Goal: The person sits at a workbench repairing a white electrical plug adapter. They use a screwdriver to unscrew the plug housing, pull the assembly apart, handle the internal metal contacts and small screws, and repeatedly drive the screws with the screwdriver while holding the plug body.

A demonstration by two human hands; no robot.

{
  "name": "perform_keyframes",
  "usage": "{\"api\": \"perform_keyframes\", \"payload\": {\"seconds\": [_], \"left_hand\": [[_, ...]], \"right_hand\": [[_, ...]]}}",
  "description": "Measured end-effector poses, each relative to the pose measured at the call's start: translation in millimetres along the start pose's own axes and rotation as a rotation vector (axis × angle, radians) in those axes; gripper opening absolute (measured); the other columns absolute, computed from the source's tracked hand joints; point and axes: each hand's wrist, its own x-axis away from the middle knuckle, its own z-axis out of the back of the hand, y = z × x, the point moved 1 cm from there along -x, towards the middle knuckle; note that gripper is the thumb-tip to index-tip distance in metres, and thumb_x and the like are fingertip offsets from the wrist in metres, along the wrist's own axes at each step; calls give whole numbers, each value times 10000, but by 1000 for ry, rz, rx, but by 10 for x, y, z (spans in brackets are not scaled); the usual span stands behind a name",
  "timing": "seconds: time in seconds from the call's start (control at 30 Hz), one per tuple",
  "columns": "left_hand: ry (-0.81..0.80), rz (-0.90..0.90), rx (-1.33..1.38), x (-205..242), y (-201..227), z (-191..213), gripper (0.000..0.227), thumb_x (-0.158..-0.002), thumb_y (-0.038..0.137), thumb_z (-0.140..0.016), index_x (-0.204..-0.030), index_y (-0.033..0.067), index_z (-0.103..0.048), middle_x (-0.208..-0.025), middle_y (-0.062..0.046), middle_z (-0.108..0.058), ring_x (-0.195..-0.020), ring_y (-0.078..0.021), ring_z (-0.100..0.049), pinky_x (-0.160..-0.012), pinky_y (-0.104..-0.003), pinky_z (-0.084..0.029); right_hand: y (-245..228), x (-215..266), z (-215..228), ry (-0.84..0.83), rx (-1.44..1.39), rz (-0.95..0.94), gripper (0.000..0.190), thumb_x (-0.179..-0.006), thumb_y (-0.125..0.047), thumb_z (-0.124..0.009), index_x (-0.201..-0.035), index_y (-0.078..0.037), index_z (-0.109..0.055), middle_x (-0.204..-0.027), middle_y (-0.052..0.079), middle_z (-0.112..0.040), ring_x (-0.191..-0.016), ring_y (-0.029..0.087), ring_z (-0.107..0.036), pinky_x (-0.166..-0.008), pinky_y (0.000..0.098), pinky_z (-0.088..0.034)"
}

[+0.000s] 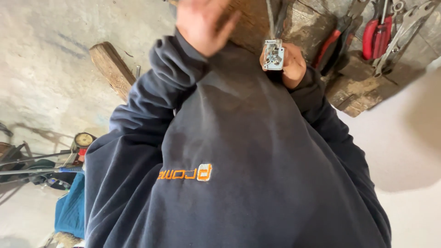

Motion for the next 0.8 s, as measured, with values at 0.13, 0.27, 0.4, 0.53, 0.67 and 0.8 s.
{"api": "perform_keyframes", "payload": {"seconds": [0.13,0.27,0.4,0.53,0.67,0.8], "left_hand": [[-427,411,407,-32,114,-204,292,-1109,362,-637,-1158,96,-747,-896,-155,-714,-866,-308,-715,-778,-389,-540],[-394,284,1233,43,133,-350,388,-1200,379,-533,-1321,37,-670,-1163,-99,-705,-1099,-181,-661,-1000,-330,-522],[-390,446,960,194,18,-395,405,-1147,331,-608,-1393,11,-583,-1160,-43,-701,-1059,-139,-660,-952,-305,-556],[-473,670,1281,387,-74,-434,577,-1133,272,-586,-1626,58,-375,-1133,-47,-641,-946,-133,-592,-818,-275,-489],[-411,398,1402,543,-373,-573,490,-1215,215,-578,-1610,56,-334,-1438,-61,-594,-1265,-154,-604,-1096,-312,-515],[-357,618,1136,731,-443,-663,506,-1130,223,-561,-1589,57,-431,-1356,-48,-680,-1102,-171,-652,-939,-322,-554]], "right_hand": [[-145,-64,-138,23,83,-51,612,-1111,-567,-482,-1073,22,-646,-1019,70,-663,-850,160,-596,-832,287,-468],[-117,-197,-189,17,57,-143,490,-1147,-451,-513,-1179,21,-638,-1071,61,-668,-959,151,-608,-890,295,-479],[-254,-328,-310,213,854,75,313,-1132,-324,-608,-1030,-30,-645,-899,96,-639,-826,264,-643,-760,392,-511],[-492,-535,-477,164,1277,268,200,-1067,-255,-725,-1028,-71,-658,-969,87,-670,-883,336,-672,-717,438,-523],[-519,-567,-507,111,1248,201,339,-1035,-353,-806,-1038,-60,-636,-924,108,-654,-827,333,-669,-665,442,-506],[-492,-405,-419,199,1268,151,260,-1024,-297,-796,-1111,-92,-662,-982,76,-683,-844,285,-704,-683,411,-536]]}}
